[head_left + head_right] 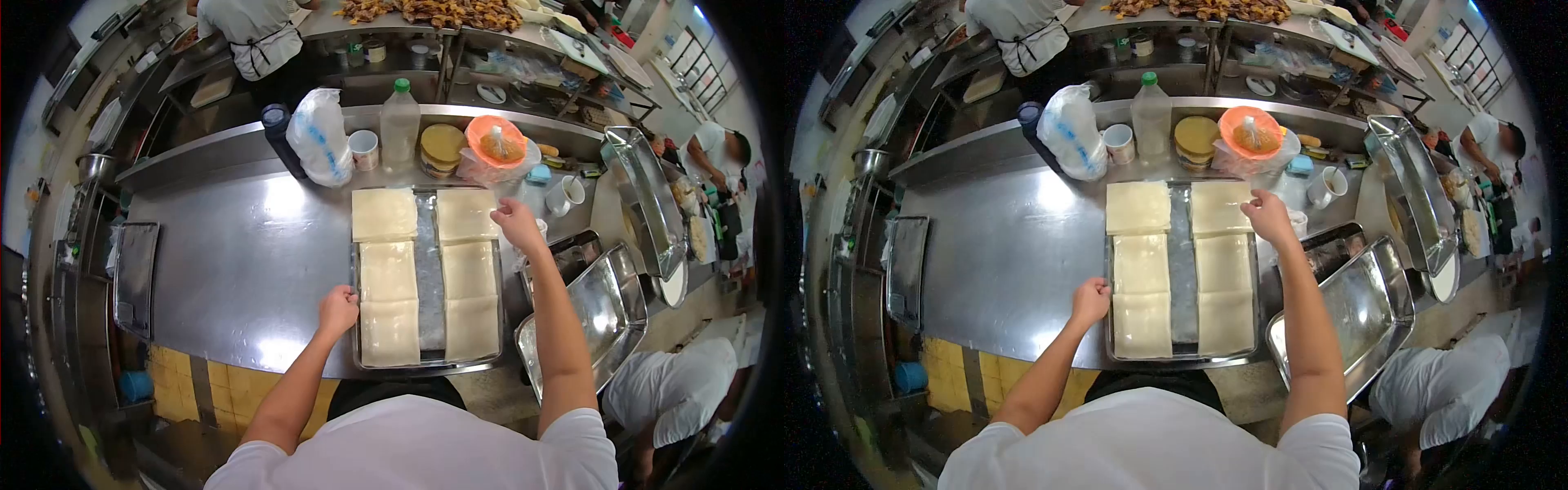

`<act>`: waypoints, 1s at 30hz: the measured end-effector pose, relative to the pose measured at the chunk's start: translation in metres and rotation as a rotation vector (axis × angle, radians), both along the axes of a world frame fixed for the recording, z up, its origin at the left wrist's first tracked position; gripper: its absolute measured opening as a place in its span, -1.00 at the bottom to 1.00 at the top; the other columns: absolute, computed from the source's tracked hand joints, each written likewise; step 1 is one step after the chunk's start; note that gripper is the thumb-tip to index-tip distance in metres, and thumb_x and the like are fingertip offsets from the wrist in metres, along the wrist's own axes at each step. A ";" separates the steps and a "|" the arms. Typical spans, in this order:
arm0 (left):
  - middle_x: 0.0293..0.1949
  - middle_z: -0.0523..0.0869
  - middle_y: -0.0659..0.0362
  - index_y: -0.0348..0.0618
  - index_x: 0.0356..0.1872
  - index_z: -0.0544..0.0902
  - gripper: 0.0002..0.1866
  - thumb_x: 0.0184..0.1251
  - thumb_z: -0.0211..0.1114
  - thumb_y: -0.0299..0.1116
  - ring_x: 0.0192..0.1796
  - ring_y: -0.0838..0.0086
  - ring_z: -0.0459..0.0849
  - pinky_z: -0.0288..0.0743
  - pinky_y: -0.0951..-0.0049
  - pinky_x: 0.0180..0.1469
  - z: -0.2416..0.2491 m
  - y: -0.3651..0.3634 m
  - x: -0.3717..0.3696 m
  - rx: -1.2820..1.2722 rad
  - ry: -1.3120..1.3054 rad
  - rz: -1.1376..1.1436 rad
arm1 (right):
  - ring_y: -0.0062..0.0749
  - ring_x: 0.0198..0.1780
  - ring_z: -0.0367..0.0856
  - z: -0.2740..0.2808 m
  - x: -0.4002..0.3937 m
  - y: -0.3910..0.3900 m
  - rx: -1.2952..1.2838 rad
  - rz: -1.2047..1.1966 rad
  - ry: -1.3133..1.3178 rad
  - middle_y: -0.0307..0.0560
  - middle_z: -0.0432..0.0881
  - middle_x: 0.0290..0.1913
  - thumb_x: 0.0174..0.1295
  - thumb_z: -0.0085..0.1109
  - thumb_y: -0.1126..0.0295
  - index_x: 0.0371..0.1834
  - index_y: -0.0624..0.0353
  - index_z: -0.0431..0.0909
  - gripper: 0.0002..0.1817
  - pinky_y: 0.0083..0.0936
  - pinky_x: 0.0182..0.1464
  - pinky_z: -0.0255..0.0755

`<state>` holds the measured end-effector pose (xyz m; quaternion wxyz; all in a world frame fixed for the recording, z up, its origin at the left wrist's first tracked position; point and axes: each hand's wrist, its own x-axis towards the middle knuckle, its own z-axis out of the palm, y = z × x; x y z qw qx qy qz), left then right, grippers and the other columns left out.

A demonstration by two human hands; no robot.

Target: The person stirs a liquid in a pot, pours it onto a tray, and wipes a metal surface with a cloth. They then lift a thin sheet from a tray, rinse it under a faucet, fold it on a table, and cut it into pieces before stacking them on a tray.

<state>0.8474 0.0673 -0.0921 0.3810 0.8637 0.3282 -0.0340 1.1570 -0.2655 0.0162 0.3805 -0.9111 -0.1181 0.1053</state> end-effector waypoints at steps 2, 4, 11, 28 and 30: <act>-0.17 0.84 -0.04 -0.22 -0.01 0.72 -0.73 0.34 0.34 -0.32 -0.06 0.04 0.79 0.62 0.13 0.05 -0.003 -0.002 -0.001 0.013 0.020 -0.010 | 0.01 0.07 0.77 0.015 -0.006 0.008 -0.006 0.050 -0.040 0.31 0.76 0.04 0.23 0.36 0.21 0.29 0.41 0.56 -0.38 -0.25 0.17 0.60; -0.17 0.84 -0.04 -0.22 -0.01 0.72 -0.72 0.34 0.34 -0.32 -0.06 0.05 0.79 0.62 0.14 0.06 -0.003 -0.004 -0.003 0.024 0.046 -0.032 | 0.02 0.05 0.77 0.030 -0.015 0.015 -0.001 0.094 -0.064 0.31 0.73 0.08 0.25 0.36 0.22 0.33 0.41 0.52 -0.35 -0.22 0.12 0.62; -0.15 0.84 -0.04 -0.22 0.02 0.72 -0.70 0.35 0.33 -0.31 -0.04 0.05 0.80 0.63 0.13 0.06 0.003 -0.006 -0.008 0.029 -0.032 -0.020 | -0.04 0.03 0.77 0.080 -0.076 0.031 0.066 0.166 -0.060 0.28 0.71 0.12 0.29 0.37 0.30 0.37 0.41 0.47 -0.38 -0.25 0.06 0.64; -0.05 0.80 -0.02 -0.18 -0.03 0.77 -0.73 0.31 0.41 -0.32 -0.04 0.13 0.80 0.65 0.20 0.06 0.043 0.120 -0.288 -0.174 -0.262 0.228 | -0.18 -0.04 0.78 0.005 -0.412 0.243 -0.043 0.627 0.263 0.23 0.75 0.07 0.33 0.35 0.34 0.32 0.40 0.54 -0.46 -0.29 0.04 0.65; -0.07 0.81 -0.02 -0.19 -0.05 0.77 -0.74 0.31 0.40 -0.30 -0.06 0.15 0.80 0.66 0.22 0.03 0.027 0.148 -0.357 -0.184 -0.287 0.385 | -0.14 -0.03 0.78 0.010 -0.450 0.297 -0.080 0.750 0.291 0.24 0.73 0.10 0.33 0.34 0.34 0.32 0.39 0.53 -0.46 -0.27 0.05 0.65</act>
